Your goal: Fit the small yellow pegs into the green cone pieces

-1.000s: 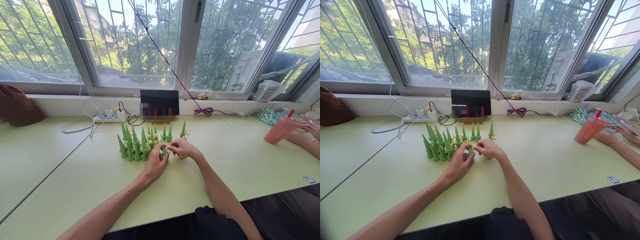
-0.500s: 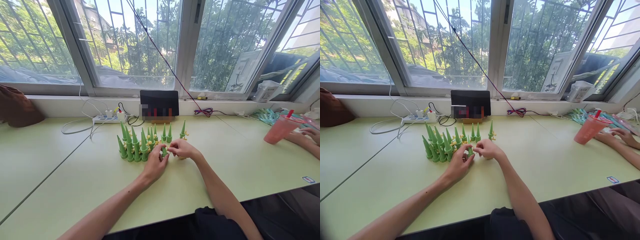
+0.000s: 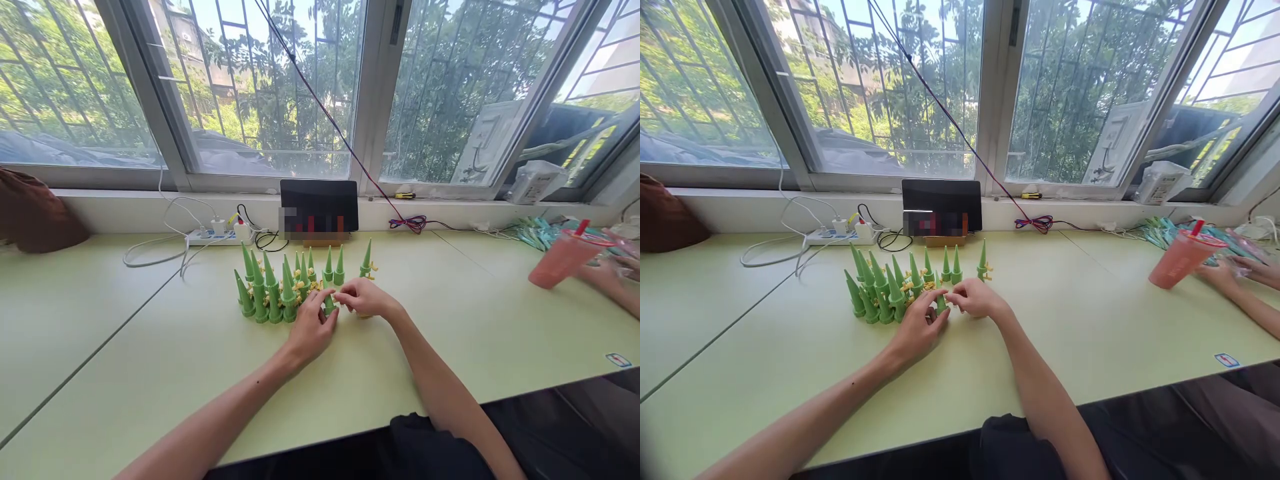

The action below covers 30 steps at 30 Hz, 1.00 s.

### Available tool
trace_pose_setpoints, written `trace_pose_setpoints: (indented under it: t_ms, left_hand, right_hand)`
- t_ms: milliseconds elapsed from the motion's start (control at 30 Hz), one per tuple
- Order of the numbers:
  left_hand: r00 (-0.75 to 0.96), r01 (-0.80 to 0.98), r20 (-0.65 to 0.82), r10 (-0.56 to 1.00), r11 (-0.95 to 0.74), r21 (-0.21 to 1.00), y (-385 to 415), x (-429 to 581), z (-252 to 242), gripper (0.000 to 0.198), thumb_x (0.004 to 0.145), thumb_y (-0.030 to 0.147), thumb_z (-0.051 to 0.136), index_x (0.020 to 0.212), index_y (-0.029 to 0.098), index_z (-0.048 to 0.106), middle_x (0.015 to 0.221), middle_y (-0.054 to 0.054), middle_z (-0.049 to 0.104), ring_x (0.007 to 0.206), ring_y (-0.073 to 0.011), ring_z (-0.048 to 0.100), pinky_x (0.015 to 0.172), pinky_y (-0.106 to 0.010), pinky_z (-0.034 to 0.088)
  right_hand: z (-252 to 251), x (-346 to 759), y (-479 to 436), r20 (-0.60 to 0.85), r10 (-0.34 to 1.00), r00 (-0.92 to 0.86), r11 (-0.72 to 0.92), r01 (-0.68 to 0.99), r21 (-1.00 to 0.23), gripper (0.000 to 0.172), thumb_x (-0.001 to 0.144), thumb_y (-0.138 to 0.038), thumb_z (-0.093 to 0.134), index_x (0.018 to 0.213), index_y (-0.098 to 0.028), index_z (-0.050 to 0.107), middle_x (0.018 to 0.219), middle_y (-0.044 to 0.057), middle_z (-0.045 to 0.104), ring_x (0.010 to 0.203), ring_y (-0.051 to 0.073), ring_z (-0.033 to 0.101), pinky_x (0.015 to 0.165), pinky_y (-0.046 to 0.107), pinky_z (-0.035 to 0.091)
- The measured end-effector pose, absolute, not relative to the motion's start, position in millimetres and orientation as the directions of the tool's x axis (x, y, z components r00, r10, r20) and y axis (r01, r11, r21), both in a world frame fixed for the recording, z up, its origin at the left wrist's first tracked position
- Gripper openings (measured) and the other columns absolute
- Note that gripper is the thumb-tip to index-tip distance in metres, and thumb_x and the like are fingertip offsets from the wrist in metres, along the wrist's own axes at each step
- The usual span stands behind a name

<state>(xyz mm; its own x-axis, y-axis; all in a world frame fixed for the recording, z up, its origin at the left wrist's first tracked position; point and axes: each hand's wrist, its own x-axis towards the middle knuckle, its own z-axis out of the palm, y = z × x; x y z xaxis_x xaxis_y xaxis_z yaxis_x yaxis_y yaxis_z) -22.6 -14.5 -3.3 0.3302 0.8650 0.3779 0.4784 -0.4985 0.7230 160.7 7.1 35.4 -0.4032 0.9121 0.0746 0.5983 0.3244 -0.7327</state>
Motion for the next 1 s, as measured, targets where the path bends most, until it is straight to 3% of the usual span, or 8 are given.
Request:
trace_pose_setpoints:
  t_ms: [133,367,767,1000]
  left_hand:
    - [0.327,0.492,0.381,0.865,-0.5,0.712,-15.1,-22.5,-3.1,0.036,0.089,0.032,0.055,0.123,0.021,0.057,0.098,-0.005,0.057,0.064,-0.0119,0.052,0.062,-0.028,0.047]
    - [0.333,0.507,0.369,0.868,-0.495,0.706,-15.5,-22.4,-2.4,0.035,0.088,0.031,0.055,0.121,0.021,0.057,0.095,-0.004,0.056,0.063,-0.012,0.051,0.062,-0.029,0.046]
    - [0.367,0.506,0.365,0.856,-0.513,0.694,-14.9,-23.8,-3.7,0.036,0.088,0.03,0.054,0.122,0.02,0.057,0.096,-0.005,0.06,0.069,-0.0143,0.053,0.063,-0.028,0.045]
    - [0.396,0.492,0.355,0.847,-0.522,0.697,-14.6,-24.6,-2.9,0.037,0.088,0.029,0.053,0.123,0.018,0.056,0.084,-0.003,0.061,0.067,-0.0146,0.053,0.064,-0.028,0.043]
  right_hand:
    - [32.3,162.7,8.8,0.094,0.908,-0.409,0.323,0.538,-0.779,0.016,0.08,-0.031,0.063,0.075,-0.016,0.062,0.067,0.002,0.065,0.06,0.012,0.056,0.055,0.022,0.041]
    - [32.8,162.3,8.9,0.064,0.909,-0.412,0.297,0.531,-0.793,0.011,0.079,-0.026,0.062,0.075,-0.016,0.06,0.064,0.001,0.064,0.058,0.012,0.056,0.054,0.022,0.041]
    - [34.6,160.2,6.8,0.024,0.913,-0.407,0.275,0.572,-0.773,0.02,0.084,-0.027,0.056,0.067,-0.017,0.056,0.054,-0.003,0.056,0.048,0.009,0.046,0.048,0.021,0.036]
    - [36.2,160.1,5.8,0.009,0.907,-0.421,0.291,0.61,-0.737,0.033,0.091,-0.033,0.047,0.062,-0.017,0.051,0.049,-0.003,0.051,0.045,0.01,0.045,0.048,0.022,0.036]
